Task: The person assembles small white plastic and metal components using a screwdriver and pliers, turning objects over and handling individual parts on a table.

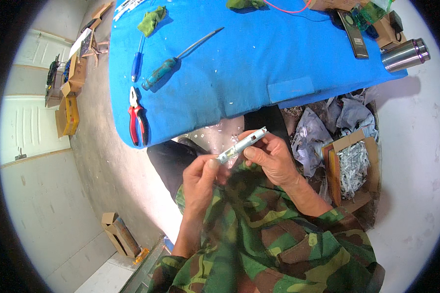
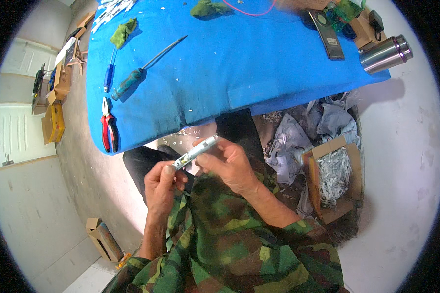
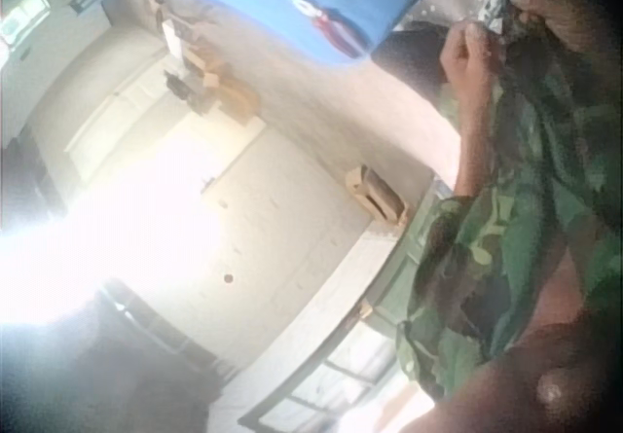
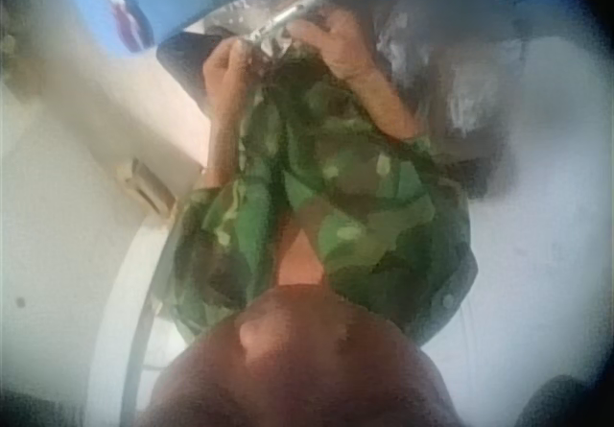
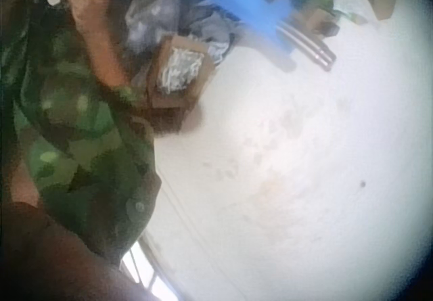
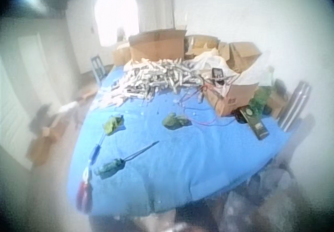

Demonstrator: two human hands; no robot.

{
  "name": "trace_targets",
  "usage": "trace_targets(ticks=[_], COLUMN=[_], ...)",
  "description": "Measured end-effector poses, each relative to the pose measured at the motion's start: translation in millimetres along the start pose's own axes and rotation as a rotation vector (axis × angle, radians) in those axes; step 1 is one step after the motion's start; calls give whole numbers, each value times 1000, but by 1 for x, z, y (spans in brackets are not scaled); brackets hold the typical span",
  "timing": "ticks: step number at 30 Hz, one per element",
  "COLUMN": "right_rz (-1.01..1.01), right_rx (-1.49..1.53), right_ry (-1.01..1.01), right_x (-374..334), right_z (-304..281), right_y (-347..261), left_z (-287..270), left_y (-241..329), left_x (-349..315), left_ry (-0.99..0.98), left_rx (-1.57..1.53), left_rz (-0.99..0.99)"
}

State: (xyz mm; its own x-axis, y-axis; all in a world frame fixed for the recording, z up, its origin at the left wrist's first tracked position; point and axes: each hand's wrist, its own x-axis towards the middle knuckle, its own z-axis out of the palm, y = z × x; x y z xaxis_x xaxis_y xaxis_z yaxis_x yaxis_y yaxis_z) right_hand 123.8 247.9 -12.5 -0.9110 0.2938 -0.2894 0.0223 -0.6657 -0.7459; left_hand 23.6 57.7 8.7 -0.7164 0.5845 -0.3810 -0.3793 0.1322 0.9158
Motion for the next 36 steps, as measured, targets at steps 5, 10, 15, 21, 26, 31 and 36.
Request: trace_targets(ticks=[5,10,15,21,26,31,36], right_rz=[31,109,-2,-324,-474,-769,-826], right_rx=[184,213,-44,-486,-965,-1306,-1388], right_ry=[65,87,63,144,240,309,338], right_x=[6,13,16,40,63,91,114], right_z=[10,24,33,15,-13,-20,-31], right_y=[10,24,20,-38,-78,-95,-94], left_z=[4,16,19,-33,-91,-101,-114], left_y=[-13,-19,-5,35,58,69,63], left_x=[-3,-3,2,21,51,71,84], left_ry=[-24,24,0,406,660,734,754], left_rx=[-132,-240,-86,385,968,1147,1176], left_rz=[-43,-51,-29,315,626,450,368])
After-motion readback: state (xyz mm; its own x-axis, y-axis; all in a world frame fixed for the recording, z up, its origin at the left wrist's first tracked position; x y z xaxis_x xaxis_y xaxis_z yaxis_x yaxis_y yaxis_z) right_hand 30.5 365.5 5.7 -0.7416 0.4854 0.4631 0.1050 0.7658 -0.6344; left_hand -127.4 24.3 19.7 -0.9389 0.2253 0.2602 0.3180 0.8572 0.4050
